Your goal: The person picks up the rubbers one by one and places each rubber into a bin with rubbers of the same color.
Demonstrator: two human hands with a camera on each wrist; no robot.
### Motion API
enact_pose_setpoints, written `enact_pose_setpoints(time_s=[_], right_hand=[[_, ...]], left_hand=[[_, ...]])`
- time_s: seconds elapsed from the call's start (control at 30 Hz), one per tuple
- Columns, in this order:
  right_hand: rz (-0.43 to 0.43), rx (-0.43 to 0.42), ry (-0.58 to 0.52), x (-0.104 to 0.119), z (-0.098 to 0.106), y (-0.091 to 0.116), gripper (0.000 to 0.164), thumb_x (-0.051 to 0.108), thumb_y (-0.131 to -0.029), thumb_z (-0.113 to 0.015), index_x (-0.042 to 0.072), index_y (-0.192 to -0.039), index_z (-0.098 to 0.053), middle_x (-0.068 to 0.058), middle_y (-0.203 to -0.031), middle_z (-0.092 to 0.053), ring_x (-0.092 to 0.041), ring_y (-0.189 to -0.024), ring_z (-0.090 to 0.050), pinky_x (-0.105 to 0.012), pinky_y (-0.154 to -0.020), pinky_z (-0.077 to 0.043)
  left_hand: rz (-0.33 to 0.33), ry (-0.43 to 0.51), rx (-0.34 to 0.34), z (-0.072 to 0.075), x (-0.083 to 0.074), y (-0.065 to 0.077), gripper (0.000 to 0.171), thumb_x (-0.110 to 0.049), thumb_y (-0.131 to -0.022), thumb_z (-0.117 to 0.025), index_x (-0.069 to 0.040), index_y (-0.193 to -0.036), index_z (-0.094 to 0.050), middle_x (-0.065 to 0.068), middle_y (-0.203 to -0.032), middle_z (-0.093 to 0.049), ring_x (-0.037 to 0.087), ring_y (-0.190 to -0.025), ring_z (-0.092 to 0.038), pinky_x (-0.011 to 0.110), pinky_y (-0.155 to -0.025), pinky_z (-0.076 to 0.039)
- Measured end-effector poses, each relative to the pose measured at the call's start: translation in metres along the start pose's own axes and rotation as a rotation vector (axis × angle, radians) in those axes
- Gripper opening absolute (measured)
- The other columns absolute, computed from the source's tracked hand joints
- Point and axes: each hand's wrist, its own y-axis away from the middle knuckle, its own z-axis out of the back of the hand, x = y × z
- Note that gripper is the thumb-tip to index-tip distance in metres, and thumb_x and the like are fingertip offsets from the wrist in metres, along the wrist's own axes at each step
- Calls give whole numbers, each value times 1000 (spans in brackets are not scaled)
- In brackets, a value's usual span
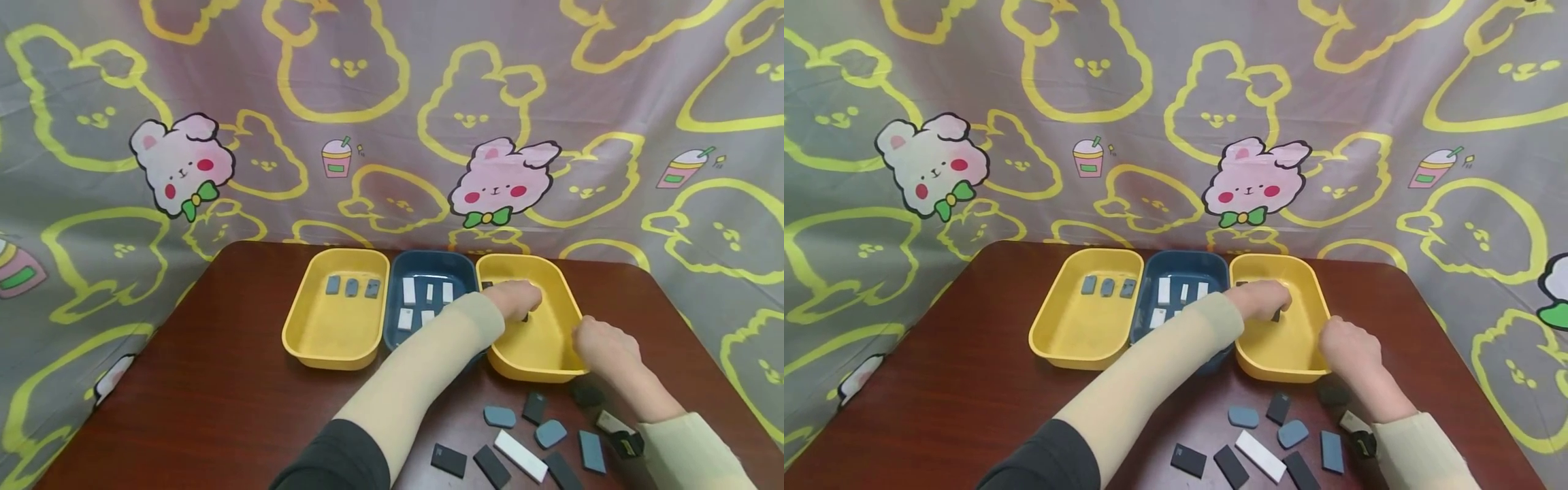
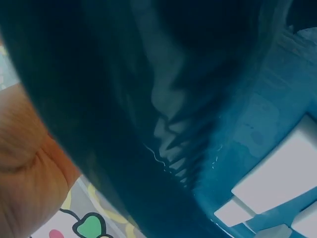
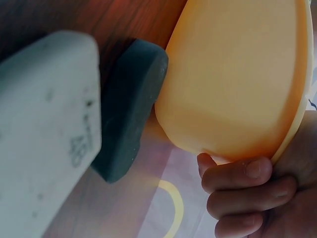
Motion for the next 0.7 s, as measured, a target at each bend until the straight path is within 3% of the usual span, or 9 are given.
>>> enact_pose_setpoints(time_s=[0.13,0.2,0.37,0.5,0.57,0.7], right_hand=[[4,-8,8,3,1,0,26,17,-97,-46,-7,-87,-48,-11,-65,-43,-26,-58,-45,-37,-53,-39],[4,-9,8,4,2,0,27,17,-98,-45,-7,-87,-48,-11,-66,-43,-26,-58,-46,-38,-53,-39],[4,-16,10,6,1,1,28,17,-98,-44,-8,-88,-48,-11,-65,-43,-26,-58,-46,-37,-52,-39],[0,-22,11,6,1,1,28,16,-98,-44,-9,-88,-48,-11,-65,-43,-26,-58,-45,-37,-52,-39],[-5,-22,8,5,1,1,27,16,-98,-44,-9,-88,-48,-11,-65,-42,-26,-58,-45,-37,-52,-39],[-15,-18,12,3,0,1,27,16,-98,-45,-9,-87,-48,-11,-65,-43,-26,-57,-46,-37,-52,-39]], left_hand=[[105,194,-22,-3,-1,3,3,-21,-97,-57,-21,-95,-59,-4,-81,-57,11,-76,-55,21,-69,-40],[127,244,-32,-4,-1,4,8,-24,-97,-55,-20,-92,-59,-4,-78,-55,11,-73,-54,21,-67,-40],[50,145,-2,-3,0,6,8,-16,-100,-52,-20,-101,-59,-5,-89,-55,10,-81,-52,20,-72,-39],[18,92,61,-2,3,2,29,-12,-99,-55,-25,-125,-58,-12,-115,-57,5,-99,-50,17,-87,-38],[-8,69,71,-1,5,-1,34,-11,-99,-55,-25,-130,-57,-12,-121,-56,4,-104,-49,17,-92,-37],[-102,-30,51,4,10,-4,24,-10,-97,-60,-20,-119,-61,-7,-107,-58,9,-96,-50,16,-87,-39]])
